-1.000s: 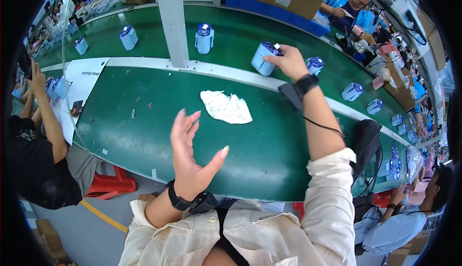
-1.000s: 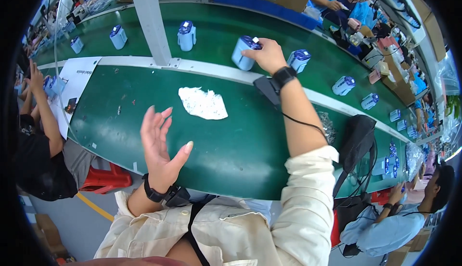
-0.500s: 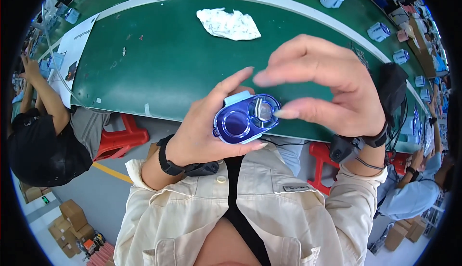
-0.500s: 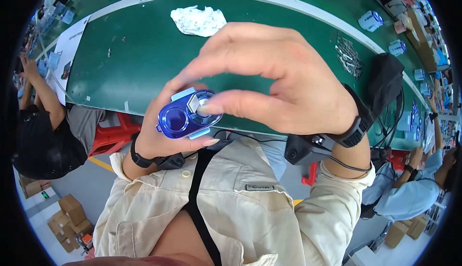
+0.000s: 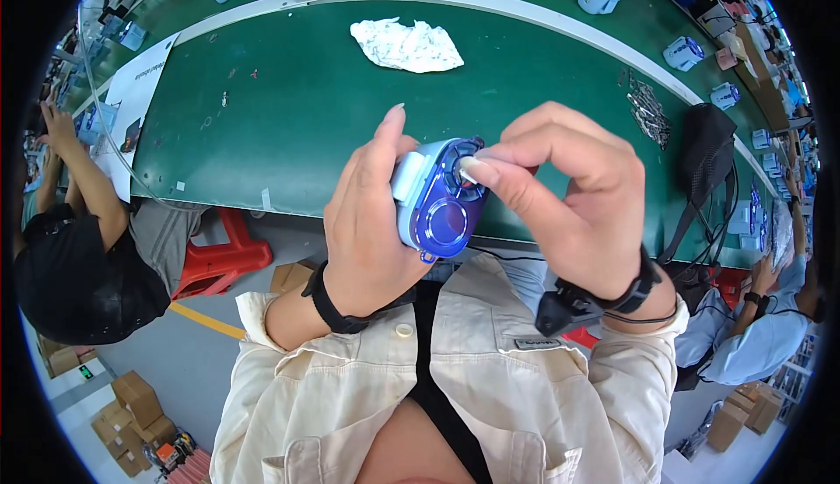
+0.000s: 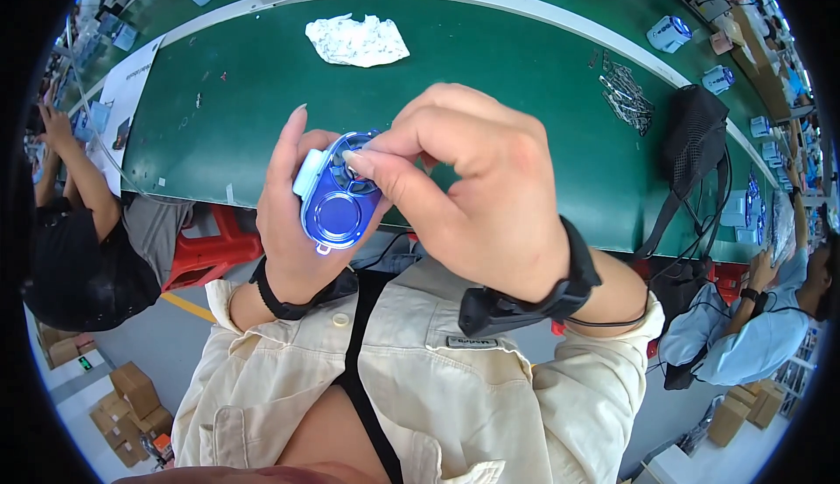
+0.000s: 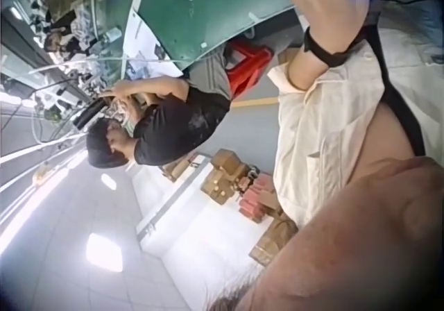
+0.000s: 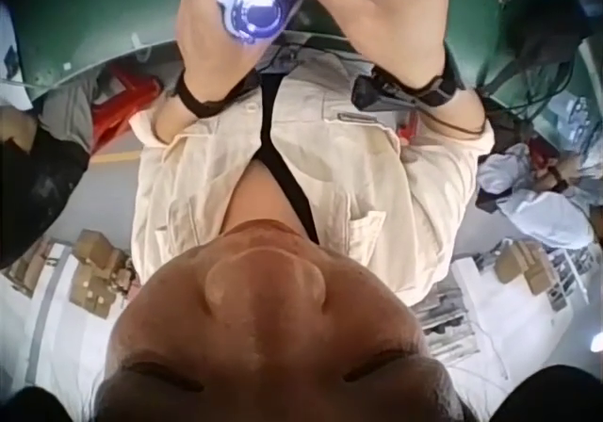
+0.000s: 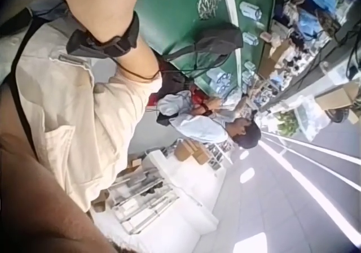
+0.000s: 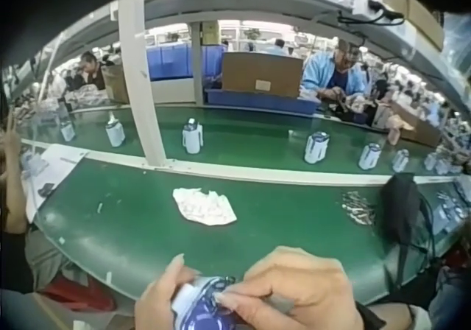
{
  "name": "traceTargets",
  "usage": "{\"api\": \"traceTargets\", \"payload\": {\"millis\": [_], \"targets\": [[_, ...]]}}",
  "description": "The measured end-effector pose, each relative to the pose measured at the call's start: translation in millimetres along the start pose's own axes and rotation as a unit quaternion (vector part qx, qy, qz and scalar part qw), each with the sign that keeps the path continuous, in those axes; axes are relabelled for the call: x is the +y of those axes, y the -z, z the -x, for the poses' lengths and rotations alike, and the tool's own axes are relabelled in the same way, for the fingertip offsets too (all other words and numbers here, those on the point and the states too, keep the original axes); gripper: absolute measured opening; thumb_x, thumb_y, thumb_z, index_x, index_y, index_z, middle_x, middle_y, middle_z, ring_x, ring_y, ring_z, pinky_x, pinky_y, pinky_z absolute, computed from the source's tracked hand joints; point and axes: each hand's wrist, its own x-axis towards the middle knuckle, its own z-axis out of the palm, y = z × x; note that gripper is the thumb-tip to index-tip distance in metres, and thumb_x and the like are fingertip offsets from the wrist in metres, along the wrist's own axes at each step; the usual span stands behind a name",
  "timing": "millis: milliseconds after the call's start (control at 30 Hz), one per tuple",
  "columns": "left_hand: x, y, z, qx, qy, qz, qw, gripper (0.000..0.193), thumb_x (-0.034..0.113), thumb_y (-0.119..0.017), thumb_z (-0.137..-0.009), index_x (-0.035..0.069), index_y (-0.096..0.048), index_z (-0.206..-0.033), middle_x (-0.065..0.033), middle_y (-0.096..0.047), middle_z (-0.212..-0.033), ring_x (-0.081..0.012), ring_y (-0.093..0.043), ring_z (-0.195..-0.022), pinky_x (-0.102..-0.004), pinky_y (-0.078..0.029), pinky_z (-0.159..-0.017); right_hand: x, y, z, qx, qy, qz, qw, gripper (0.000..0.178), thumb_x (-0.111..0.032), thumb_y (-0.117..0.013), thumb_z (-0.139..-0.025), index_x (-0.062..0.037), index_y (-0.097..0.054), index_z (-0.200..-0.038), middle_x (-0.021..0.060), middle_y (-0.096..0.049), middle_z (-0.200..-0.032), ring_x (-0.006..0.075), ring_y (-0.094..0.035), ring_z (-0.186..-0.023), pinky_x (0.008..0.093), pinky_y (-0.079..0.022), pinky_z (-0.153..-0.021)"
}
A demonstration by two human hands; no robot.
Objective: The person picks up a blue device, peels off a small white sticker by hand, and presses a component into the device. After repeating these actions on several devices, they place each one back onto the assembly line.
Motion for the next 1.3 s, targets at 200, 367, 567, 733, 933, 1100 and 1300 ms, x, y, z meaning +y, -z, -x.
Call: {"api": "traceTargets", "payload": {"millis": [200, 367, 567, 733, 933, 1100, 1300], "targets": [[1.7, 1.0, -2.2, 0.011, -0.024, -0.054, 0.998, 0.084, 0.012, -0.082, -0.066, -0.008, -0.039, -0.135, -0.0177, -0.062, -0.099, -0.0304, -0.063, -0.085, -0.036, -0.053, -0.069, 6.7, -18.8, 9.1, 0.107, 0.094, 0.098, 0.985, 0.011, 0.001, -0.075, -0.075, 0.0003, -0.069, -0.083, 0.0095, -0.065, -0.075, 0.0181, -0.059, -0.064, 0.0276, -0.043, -0.061], [0.5, -1.2, -0.6, 0.041, -0.037, -0.067, 0.996, 0.08, 0.013, -0.081, -0.068, -0.009, -0.041, -0.134, -0.018, -0.062, -0.098, -0.0303, -0.063, -0.083, -0.0354, -0.053, -0.066, 3.7, -19.0, 11.8, 0.113, 0.117, 0.139, 0.977, 0.01, 0.0, -0.074, -0.074, 0.0005, -0.069, -0.084, 0.0089, -0.064, -0.075, 0.0188, -0.057, -0.062, 0.0301, -0.04, -0.061], [-1.4, -0.7, -2.8, 0.061, -0.076, -0.11, 0.989, 0.076, 0.013, -0.079, -0.07, -0.009, -0.042, -0.133, -0.0175, -0.062, -0.097, -0.0307, -0.063, -0.082, -0.0354, -0.053, -0.065, -4.2, -12.3, 12.0, 0.069, 0.157, 0.229, 0.958, 0.019, -0.002, -0.073, -0.07, 0.0019, -0.069, -0.088, 0.0089, -0.061, -0.076, 0.0218, -0.054, -0.062, 0.0333, -0.04, -0.06], [-1.2, -2.3, -3.4, 0.028, -0.071, -0.129, 0.989, 0.082, 0.008, -0.077, -0.073, -0.002, -0.032, -0.141, -0.0169, -0.061, -0.106, -0.0298, -0.063, -0.094, -0.0376, -0.05, -0.082, -5.5, -22.7, 18.4, 0.068, 0.188, 0.329, 0.923, 0.029, -0.004, -0.071, -0.067, 0.0045, -0.069, -0.095, 0.0116, -0.059, -0.082, 0.0243, -0.053, -0.065, 0.036, -0.039, -0.059], [-14.4, -5.1, 3.3, 0.043, -0.031, -0.013, 0.999, 0.081, 0.012, -0.08, -0.07, -0.005, -0.037, -0.137, -0.0162, -0.062, -0.101, -0.0318, -0.065, -0.088, -0.0357, -0.053, -0.074, 6.7, -10.5, 14.0, 0.035, 0.207, 0.283, 0.936, 0.03, -0.008, -0.069, -0.076, 0.006, -0.068, -0.103, 0.0124, -0.059, -0.09, 0.0212, -0.055, -0.073, 0.0353, -0.043, -0.063], [2.5, -2.4, 0.7, -0.01, 0.054, 0.134, 0.989, 0.087, 0.013, -0.082, -0.068, -0.002, -0.035, -0.139, -0.0153, -0.063, -0.104, -0.0307, -0.065, -0.091, -0.0353, -0.052, -0.076, 14.2, -7.1, 4.4, 0.013, -0.047, -0.164, 0.985, 0.036, -0.012, -0.064, -0.087, 0.006, -0.062, -0.119, 0.0101, -0.061, -0.103, 0.0186, -0.058, -0.094, 0.032, -0.047, -0.082], [-4.4, -2.5, 5.9, -0.001, -0.026, 0.071, 0.997, 0.087, 0.014, -0.083, -0.069, -0.003, -0.035, -0.139, -0.0167, -0.063, -0.106, -0.0315, -0.066, -0.09, -0.0357, -0.053, -0.077, 21.1, -33.3, 4.7, -0.086, -0.157, -0.496, 0.85, 0.044, -0.016, -0.06, -0.092, 0.0039, -0.054, -0.13, 0.0149, -0.06, -0.122, 0.0221, -0.056, -0.114, 0.0331, -0.044, -0.098]]}}
